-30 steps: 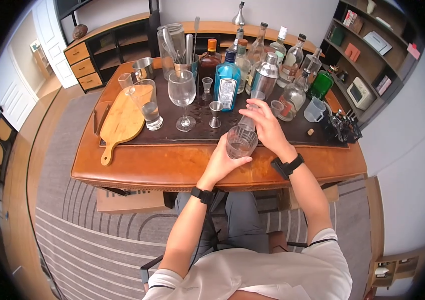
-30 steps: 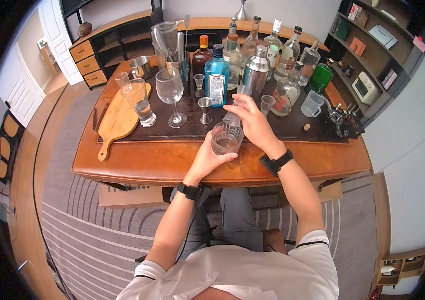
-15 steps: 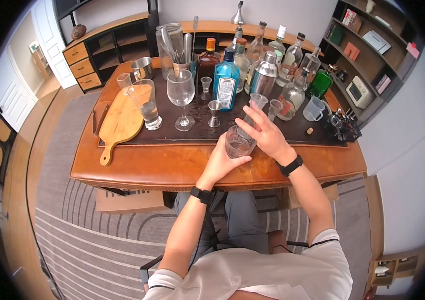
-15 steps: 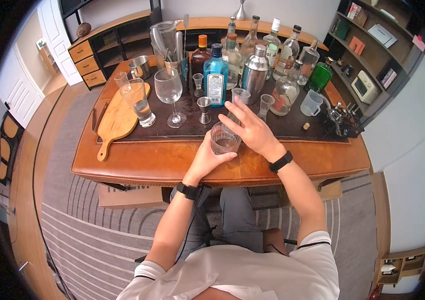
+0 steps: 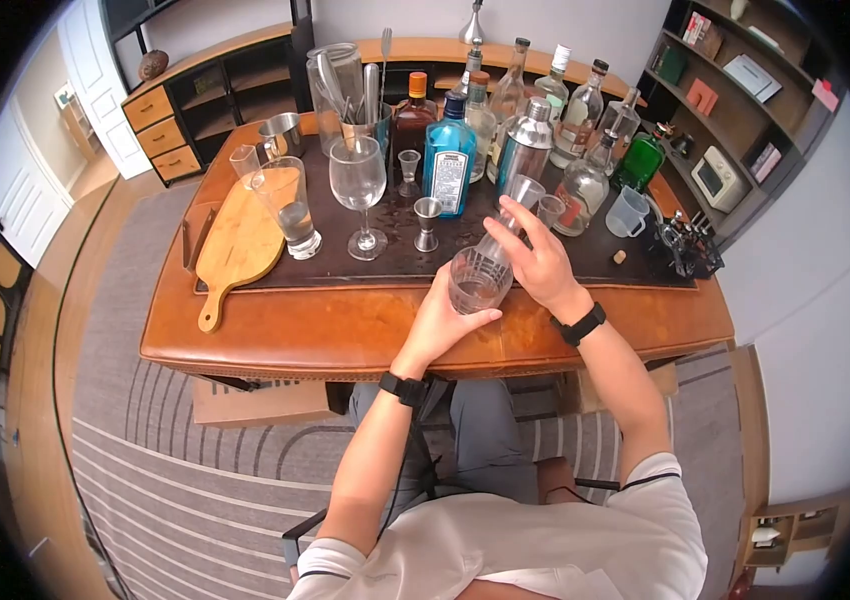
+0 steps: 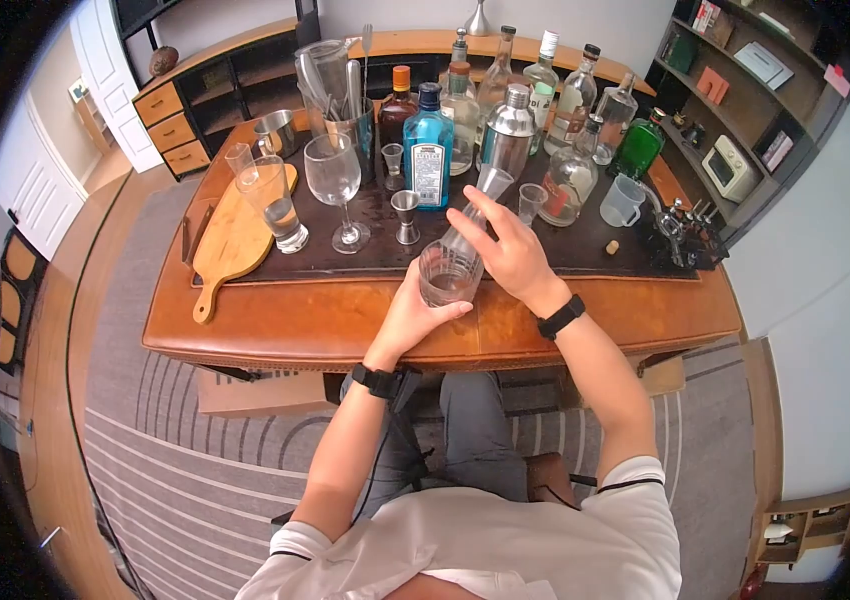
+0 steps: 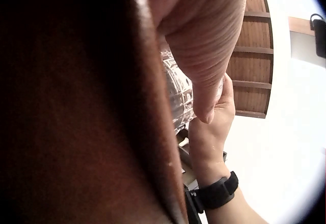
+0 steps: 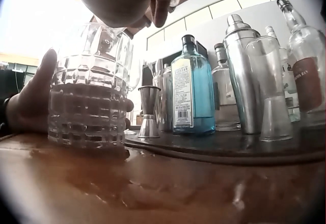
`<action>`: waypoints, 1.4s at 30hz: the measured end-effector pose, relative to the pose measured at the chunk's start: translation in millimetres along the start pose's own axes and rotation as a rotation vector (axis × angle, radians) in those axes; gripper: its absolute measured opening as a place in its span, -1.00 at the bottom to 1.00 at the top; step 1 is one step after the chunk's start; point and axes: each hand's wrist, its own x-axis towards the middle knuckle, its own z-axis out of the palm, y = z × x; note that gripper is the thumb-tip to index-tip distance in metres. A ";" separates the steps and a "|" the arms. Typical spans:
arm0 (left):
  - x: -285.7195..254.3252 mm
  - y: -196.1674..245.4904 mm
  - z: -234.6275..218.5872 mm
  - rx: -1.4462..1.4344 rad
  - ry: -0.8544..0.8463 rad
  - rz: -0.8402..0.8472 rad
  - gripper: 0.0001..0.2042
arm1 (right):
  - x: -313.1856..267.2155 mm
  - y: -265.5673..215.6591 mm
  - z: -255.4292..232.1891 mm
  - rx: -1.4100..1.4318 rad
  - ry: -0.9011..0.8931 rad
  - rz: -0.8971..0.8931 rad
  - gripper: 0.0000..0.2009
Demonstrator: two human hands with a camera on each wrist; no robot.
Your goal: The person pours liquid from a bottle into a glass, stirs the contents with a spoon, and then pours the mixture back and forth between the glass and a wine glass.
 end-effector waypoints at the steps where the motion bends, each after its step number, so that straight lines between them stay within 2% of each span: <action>1: -0.3 1.5 0.1 -0.003 0.002 -0.002 -0.08 | 1.3 -0.7 1.2 0.035 -0.003 0.068 -0.47; 2: -0.9 2.2 0.3 -0.007 0.005 -0.005 -0.08 | 3.9 0.2 3.8 0.035 -0.002 0.068 -0.47; 4: -1.4 0.9 0.6 -0.009 0.004 -0.005 -0.08 | 14.3 0.8 10.0 0.125 0.153 0.214 -0.51; 5: -0.8 0.7 0.3 -0.013 0.003 -0.005 -0.08 | 19.8 -5.7 3.9 0.191 0.092 0.389 -0.56; 6: -0.5 0.6 0.0 -0.011 0.003 -0.004 -0.08 | 23.2 -5.0 6.4 0.191 0.094 0.388 -0.56; 8: -0.8 1.9 -0.4 0.045 0.006 0.001 -0.08 | 31.8 3.4 12.7 0.395 0.017 0.712 -0.57; 9: -1.2 3.2 -0.6 0.048 0.005 0.002 -0.08 | 29.5 13.4 23.3 0.492 0.027 0.793 -0.56; 13: -0.9 2.4 -0.2 0.004 0.004 -0.009 -0.07 | 12.9 56.0 54.1 0.600 -0.077 0.858 -0.56; 17: -0.3 0.4 -0.2 0.042 0.008 0.003 -0.07 | 6.7 68.6 70.1 0.588 -0.091 0.858 -0.57; 19: -0.5 1.9 0.3 0.025 0.008 -0.005 -0.07 | 0.0 66.3 70.5 0.608 -0.318 1.045 -0.57; 22: -0.9 3.0 -0.7 0.007 0.001 -0.016 -0.07 | -4.7 60.0 73.0 0.733 -0.251 1.101 -0.56; 26: 0.0 -0.5 -0.6 -0.002 -0.007 0.011 -0.07 | -7.0 59.6 70.5 0.749 -0.288 1.063 -0.53; 28: -0.3 -2.4 -0.1 0.005 -0.004 0.012 -0.07 | -3.8 55.8 64.0 0.686 -0.375 1.035 -0.37; 29: 0.3 -3.3 -0.2 0.013 0.001 0.016 -0.07 | -0.5 53.6 59.3 0.685 -0.378 1.034 -0.37; 32: 1.3 -7.6 -0.1 0.014 -0.003 0.030 -0.07 | 11.0 45.4 39.9 0.645 -0.292 1.020 -0.10; 35: -0.2 -1.1 -0.5 0.010 -0.003 0.001 -0.07 | 27.8 33.9 23.0 0.503 -0.272 1.010 -0.16; 37: -0.1 -2.5 -0.6 0.011 -0.003 0.001 -0.07 | 36.6 32.4 20.0 0.320 -0.164 0.814 -0.29; 38: 0.0 -3.3 -0.8 0.013 -0.002 0.003 -0.07 | 43.9 31.6 17.8 0.322 -0.164 0.812 -0.29; 40: 0.1 -5.9 -0.4 0.016 0.005 0.014 -0.07 | 60.8 31.8 16.4 0.372 -0.194 0.663 -0.42; 41: -0.3 -6.3 -0.3 0.018 0.008 0.023 -0.07 | 66.8 35.1 20.6 0.492 -0.306 0.700 -0.53; 42: -0.2 -6.4 -0.5 0.022 0.013 0.026 -0.07 | 73.8 38.3 25.4 0.495 -0.304 0.694 -0.53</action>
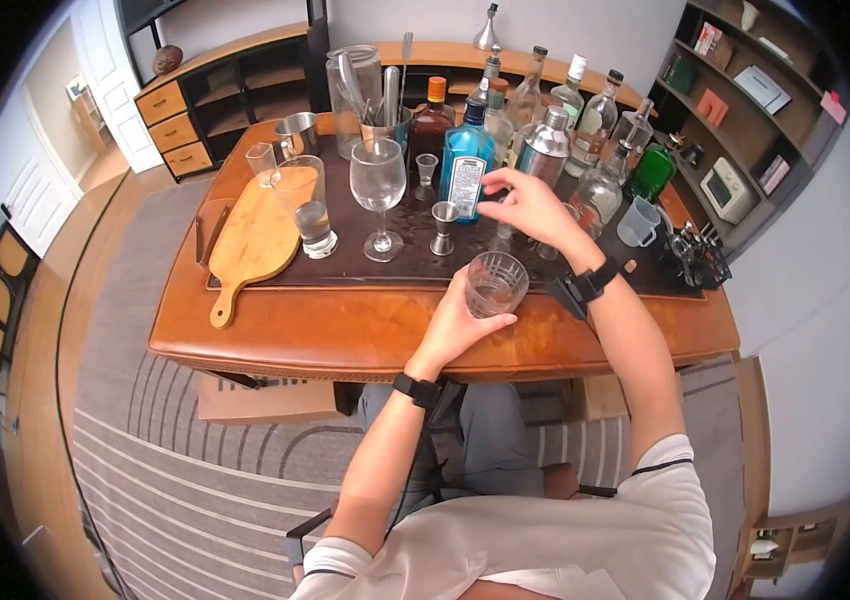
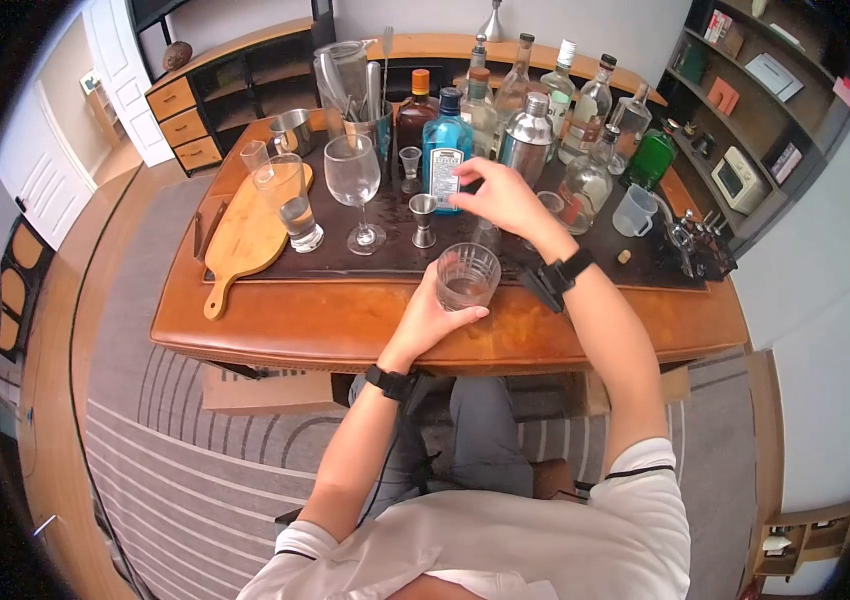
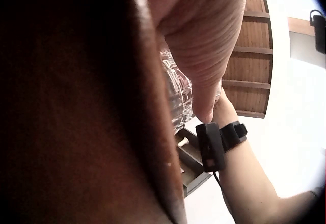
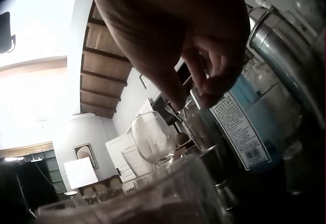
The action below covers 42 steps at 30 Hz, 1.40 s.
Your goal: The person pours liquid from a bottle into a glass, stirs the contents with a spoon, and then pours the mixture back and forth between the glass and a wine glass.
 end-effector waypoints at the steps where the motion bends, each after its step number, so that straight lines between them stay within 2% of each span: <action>1: -0.5 1.5 -0.2 0.003 -0.004 -0.003 -0.07 | 8.3 -0.9 2.5 -0.012 -0.164 -0.089 -0.51; 2: -0.2 3.5 -0.6 0.008 -0.007 -0.004 -0.06 | 15.2 -2.0 5.5 -0.027 -0.327 -0.182 -0.49; 4: -0.7 6.6 -0.3 0.031 0.004 -0.003 -0.07 | 28.7 -2.5 14.6 -0.116 -0.444 -0.204 -0.33; 7: 0.5 5.0 0.5 -0.035 -0.008 -0.002 -0.08 | 45.2 -2.1 35.4 -0.169 -0.527 -0.253 -0.28; 10: 0.8 5.7 0.2 -0.012 -0.009 0.008 -0.08 | 48.9 -5.1 45.5 -0.245 -0.674 -0.051 -0.30; 11: 0.6 6.6 -0.1 -0.016 -0.011 0.002 -0.08 | 50.1 0.6 52.0 -0.222 -0.649 -0.089 -0.41; 16: 0.6 8.4 -0.6 -0.057 -0.020 0.002 -0.08 | 47.2 0.9 56.5 -0.208 -0.625 -0.104 -0.57; 18: 1.4 7.1 0.1 -0.054 -0.028 0.013 -0.08 | 42.3 -8.1 46.9 -0.145 -0.606 -0.034 -0.61; 19: 1.1 8.4 -0.2 -0.036 -0.018 0.009 -0.08 | 42.3 -5.5 44.4 -0.109 -0.566 -0.064 -0.61; 20: 0.6 8.9 0.1 -0.020 -0.009 0.005 -0.08 | 40.2 -2.0 40.1 -0.180 -0.460 -0.251 -0.59; 23: 0.2 8.6 0.5 -0.043 -0.014 0.007 -0.09 | 34.2 -0.6 28.5 -0.146 -0.380 -0.237 -0.54; 25: -0.1 7.1 0.5 -0.023 -0.013 0.007 -0.09 | 25.3 -0.1 21.5 -0.068 -0.242 -0.262 -0.55; 28: 0.7 -2.3 2.9 -0.061 -0.012 0.005 -0.10 | 15.0 6.1 10.1 0.093 -0.215 -0.191 -0.54; 29: 1.2 -3.3 2.5 -0.050 -0.010 0.013 -0.11 | 8.5 6.4 3.1 0.148 -0.210 -0.082 -0.54; 32: -0.2 2.5 1.6 -0.034 -0.011 0.006 -0.11 | -20.1 -3.5 -12.9 0.308 -0.066 -0.102 -0.63; 33: -1.4 6.7 1.4 -0.030 -0.011 -0.014 -0.11 | -33.2 -10.9 -18.9 0.307 -0.060 -0.092 -0.63; 35: -0.3 6.0 1.7 -0.019 0.004 -0.007 -0.11 | -55.8 -23.6 -28.8 0.340 0.062 -0.062 -0.64; 36: 0.0 3.7 2.3 -0.018 -0.006 -0.006 -0.11 | -67.5 -18.9 -30.4 0.340 0.072 -0.059 -0.64; 38: 0.1 5.0 1.1 -0.003 -0.013 -0.012 -0.08 | -86.7 -5.7 -30.0 0.294 0.262 -0.051 -0.67; 40: 0.1 11.3 0.7 -0.033 -0.023 -0.033 -0.08 | -100.6 -4.9 -28.2 0.302 0.271 -0.088 -0.65; 42: -0.5 12.8 1.8 -0.063 -0.031 -0.055 -0.08 | -116.4 -10.9 -26.8 0.610 0.191 0.134 -0.64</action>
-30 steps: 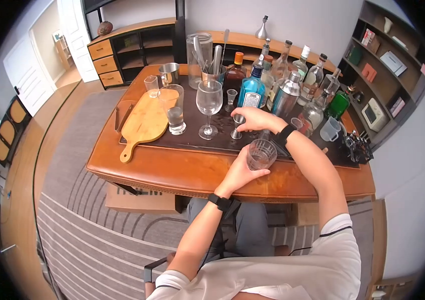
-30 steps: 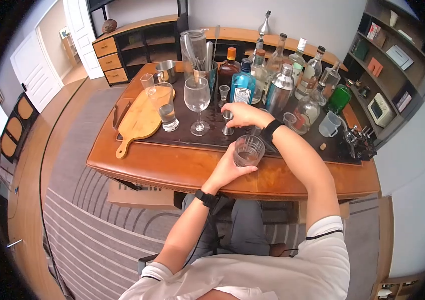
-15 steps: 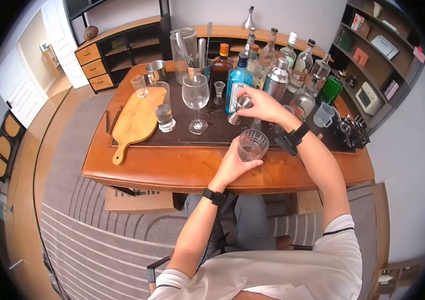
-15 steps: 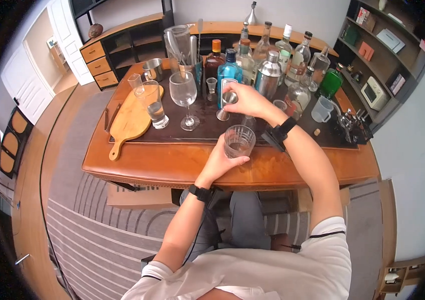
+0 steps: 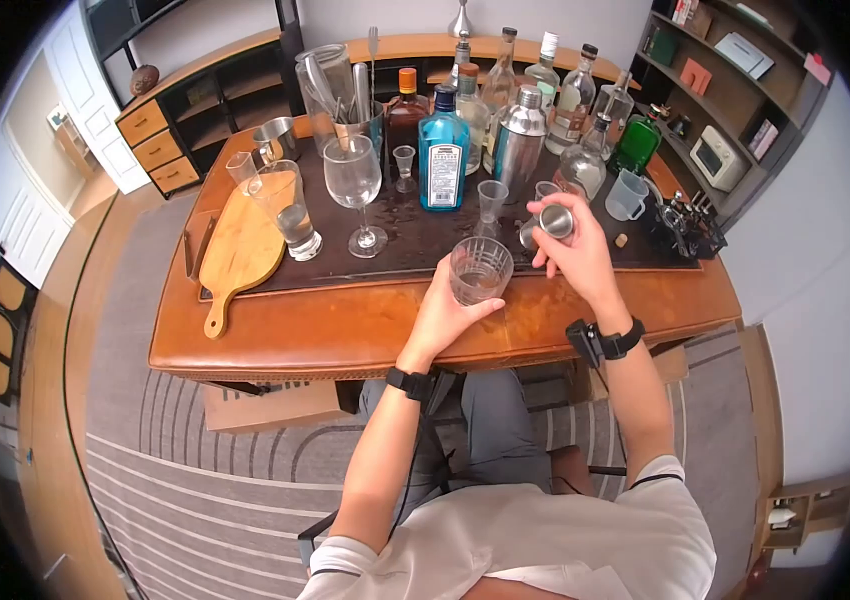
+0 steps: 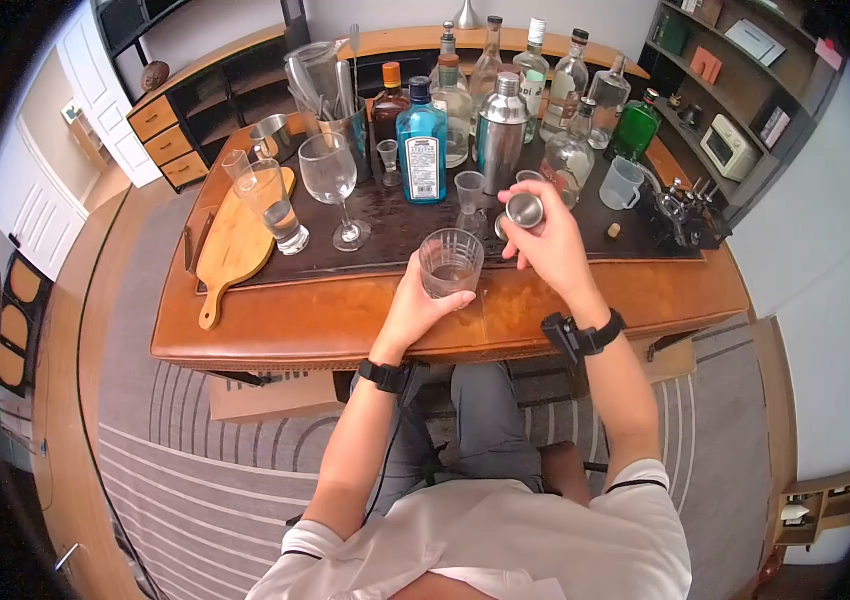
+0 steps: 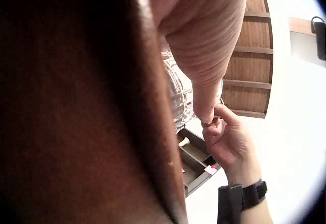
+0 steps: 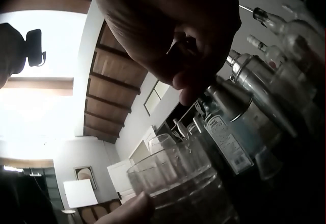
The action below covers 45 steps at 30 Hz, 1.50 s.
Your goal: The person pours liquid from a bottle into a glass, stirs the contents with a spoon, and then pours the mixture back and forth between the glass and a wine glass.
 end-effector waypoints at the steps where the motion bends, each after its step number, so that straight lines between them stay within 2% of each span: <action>1: 0.4 -1.6 0.0 0.002 0.000 0.009 -0.09 | -2.3 6.7 2.1 0.049 0.016 0.019 -0.59; 5: 0.2 -4.6 -0.4 0.012 0.006 0.004 -0.10 | -15.1 17.2 3.9 0.144 0.064 0.129 -0.53; 12: 0.4 -1.3 -0.3 -0.007 -0.001 -0.001 -0.10 | -16.7 22.2 14.7 0.298 0.106 0.079 -0.62; 18: 0.8 -2.1 -0.6 0.014 0.014 0.003 -0.10 | -18.1 27.0 21.9 0.173 0.065 -0.021 -0.63; 20: 1.0 -2.2 -0.8 0.033 0.014 0.014 -0.10 | -18.5 33.5 28.2 0.053 0.074 -0.238 -0.65; 22: -0.5 -0.4 -1.1 0.030 0.011 -0.005 -0.11 | -21.6 34.3 31.1 -0.047 0.076 -0.253 -0.60; 24: -0.5 3.1 -1.6 0.029 0.009 -0.020 -0.12 | -23.5 31.8 34.0 -0.459 -0.005 -0.474 -0.52; 25: -0.3 4.9 -1.1 0.024 0.012 -0.011 -0.13 | -25.1 30.0 35.9 -0.525 -0.058 -0.506 -0.45; 32: -0.1 3.9 -2.7 0.102 0.012 0.012 -0.19 | -26.3 31.3 41.7 -0.595 -0.219 -0.511 -0.39; 45: 2.1 -15.6 -1.6 0.076 0.027 0.069 -0.21 | -29.0 27.8 43.2 -0.723 -0.246 -0.528 -0.32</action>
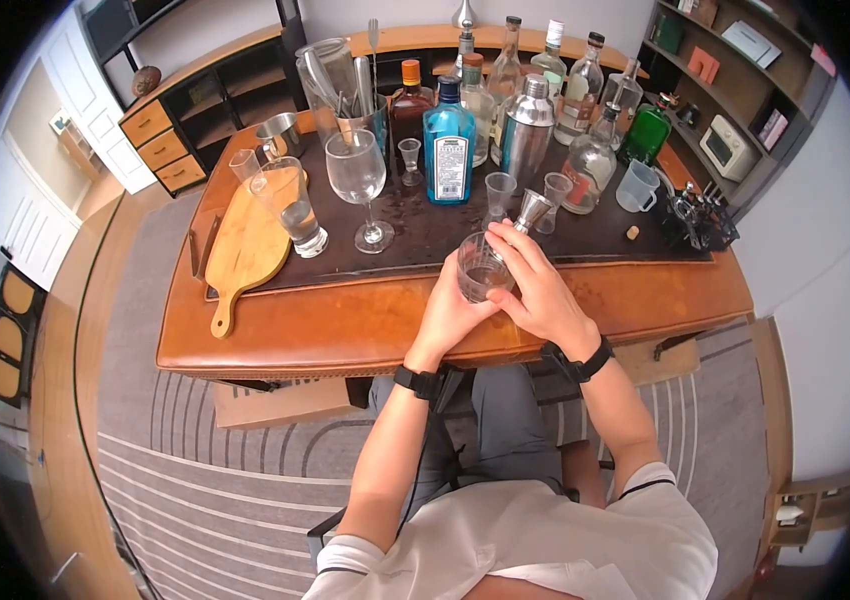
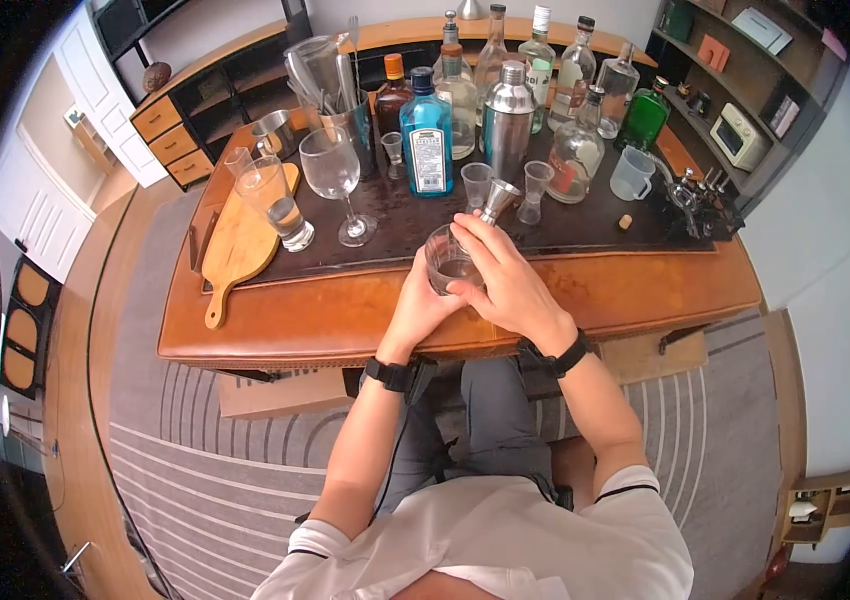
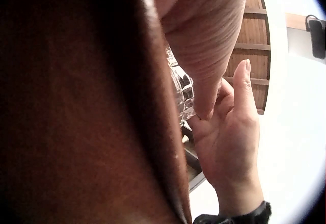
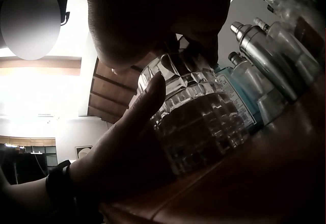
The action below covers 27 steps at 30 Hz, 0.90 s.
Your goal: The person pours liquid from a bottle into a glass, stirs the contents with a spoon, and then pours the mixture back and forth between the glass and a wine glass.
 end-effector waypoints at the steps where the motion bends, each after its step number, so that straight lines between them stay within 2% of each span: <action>1: 0.2 2.8 -0.1 -0.023 -0.008 0.001 -0.21 | 0.2 -0.2 -0.6 -0.011 -0.011 -0.012 -0.31; 5: 0.2 17.3 0.2 -0.076 -0.028 -0.014 -0.22 | 0.3 -7.1 -0.5 0.009 -0.015 -0.047 -0.29; 15: 0.1 9.3 0.7 0.000 -0.007 0.012 -0.23 | -2.6 -0.7 -1.0 -0.090 -0.027 -0.014 -0.28; 21: -0.8 8.6 0.4 -0.040 -0.022 -0.027 -0.21 | -3.8 1.2 0.7 -0.005 -0.034 0.013 -0.27; 23: -0.5 11.9 -0.1 -0.030 -0.016 -0.035 -0.21 | -3.7 3.8 1.0 0.117 -0.008 0.027 -0.25; 27: 0.0 13.0 -0.7 -0.007 -0.018 -0.022 -0.20 | -4.4 2.9 -0.4 0.119 0.001 0.017 -0.24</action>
